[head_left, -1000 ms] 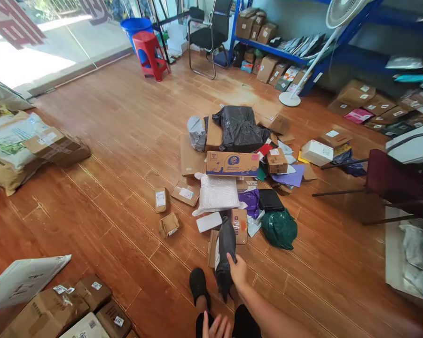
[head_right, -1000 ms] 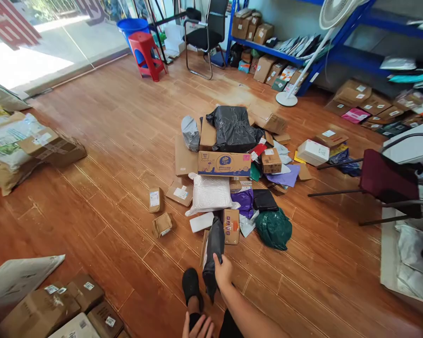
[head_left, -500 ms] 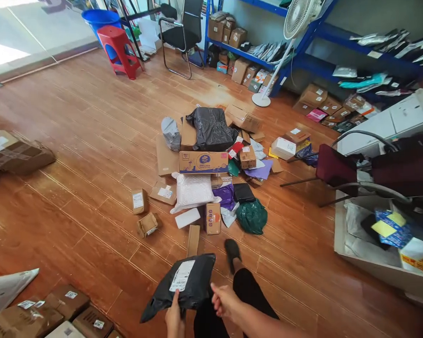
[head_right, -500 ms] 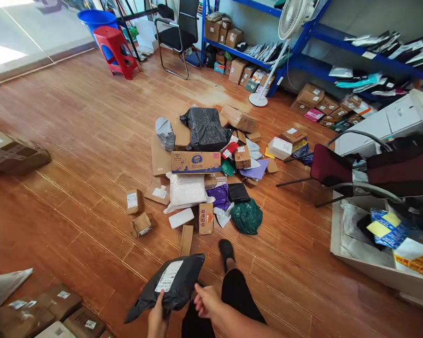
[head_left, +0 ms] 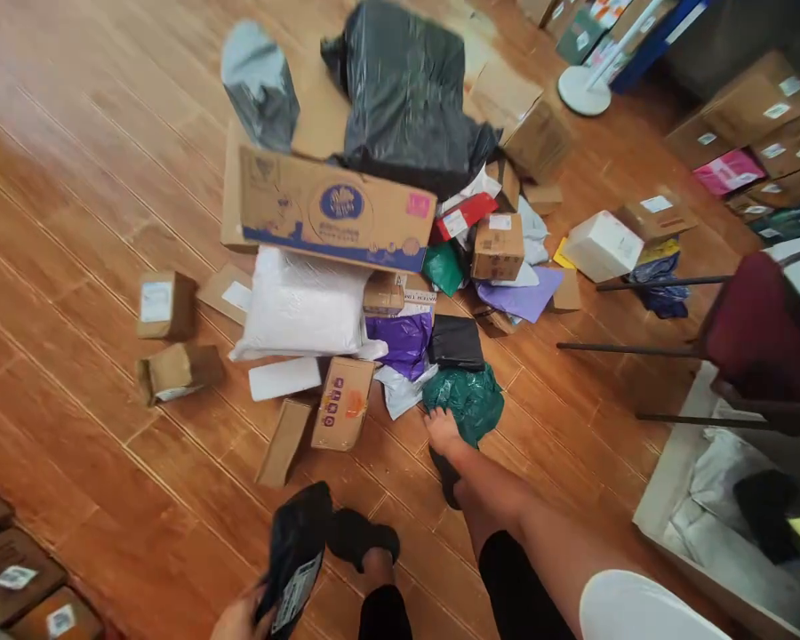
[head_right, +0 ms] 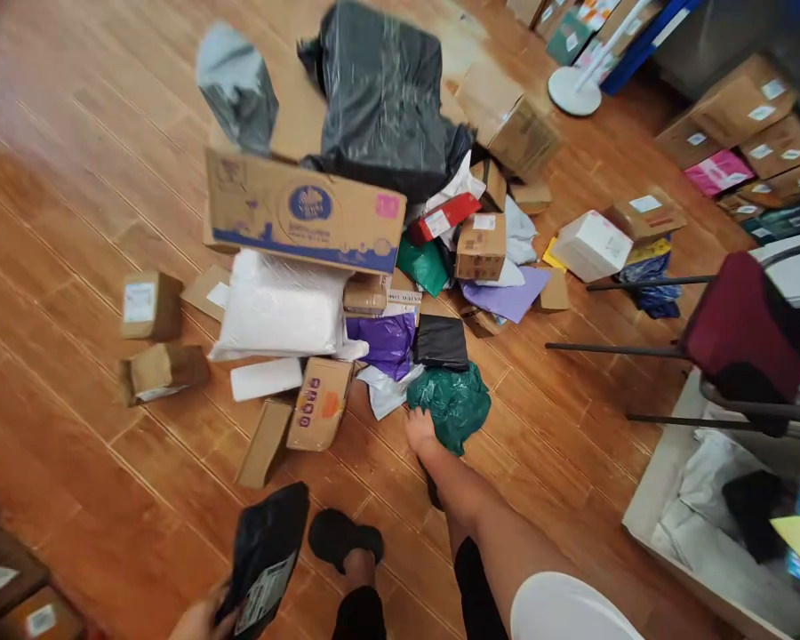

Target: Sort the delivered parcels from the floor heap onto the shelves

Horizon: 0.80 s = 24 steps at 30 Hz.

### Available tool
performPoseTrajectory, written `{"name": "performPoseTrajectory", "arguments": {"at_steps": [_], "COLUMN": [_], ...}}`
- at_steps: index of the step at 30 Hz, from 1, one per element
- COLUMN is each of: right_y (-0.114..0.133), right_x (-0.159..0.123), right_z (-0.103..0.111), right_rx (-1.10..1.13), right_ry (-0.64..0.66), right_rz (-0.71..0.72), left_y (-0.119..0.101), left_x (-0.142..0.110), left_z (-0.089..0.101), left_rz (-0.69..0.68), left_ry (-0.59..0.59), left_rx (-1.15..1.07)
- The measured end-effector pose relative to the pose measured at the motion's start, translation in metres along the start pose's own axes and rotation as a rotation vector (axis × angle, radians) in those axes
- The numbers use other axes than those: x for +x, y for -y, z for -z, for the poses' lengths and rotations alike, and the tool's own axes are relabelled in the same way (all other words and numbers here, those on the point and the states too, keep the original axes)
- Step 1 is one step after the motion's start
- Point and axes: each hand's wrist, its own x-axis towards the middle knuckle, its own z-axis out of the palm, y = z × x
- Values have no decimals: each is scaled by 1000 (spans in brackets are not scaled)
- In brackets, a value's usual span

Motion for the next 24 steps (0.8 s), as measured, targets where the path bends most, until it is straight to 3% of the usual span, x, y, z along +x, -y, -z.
{"name": "performPoseTrajectory", "arguments": {"at_steps": [3,5,7,10,13,16,19,21,24], "right_y": [-62,-101,-135,-176,-199,-203,-186,-167,-140], "right_x": [73,102,118,126,136,152,166,167,159], "right_z": [-19,-28,-31,-24,-5,18,32,32,17], "right_rx": [-80,-133,-206,-443,-717,-872,-914,-784,-252], "right_ry": [68,97,93,14,-103,-215,-338,-365,-215], "right_rz": [160,249,346,535,604,504,357,360,325], "left_y": [-27,-46,-63,-89,-131,-178,-214,-230,-240], "left_x": [102,170,233,309,364,406,431,427,386], "left_z": [-67,-108,-143,-186,-213,-222,-214,-206,-200], "left_rz": [-207,-286,-288,-273,-202,-128,-166,-269,-472], "left_ry": [208,299,297,110,-282,-475,-462,-457,-524], "left_rx": [35,116,191,218,223,104,-13,-44,-87]}}
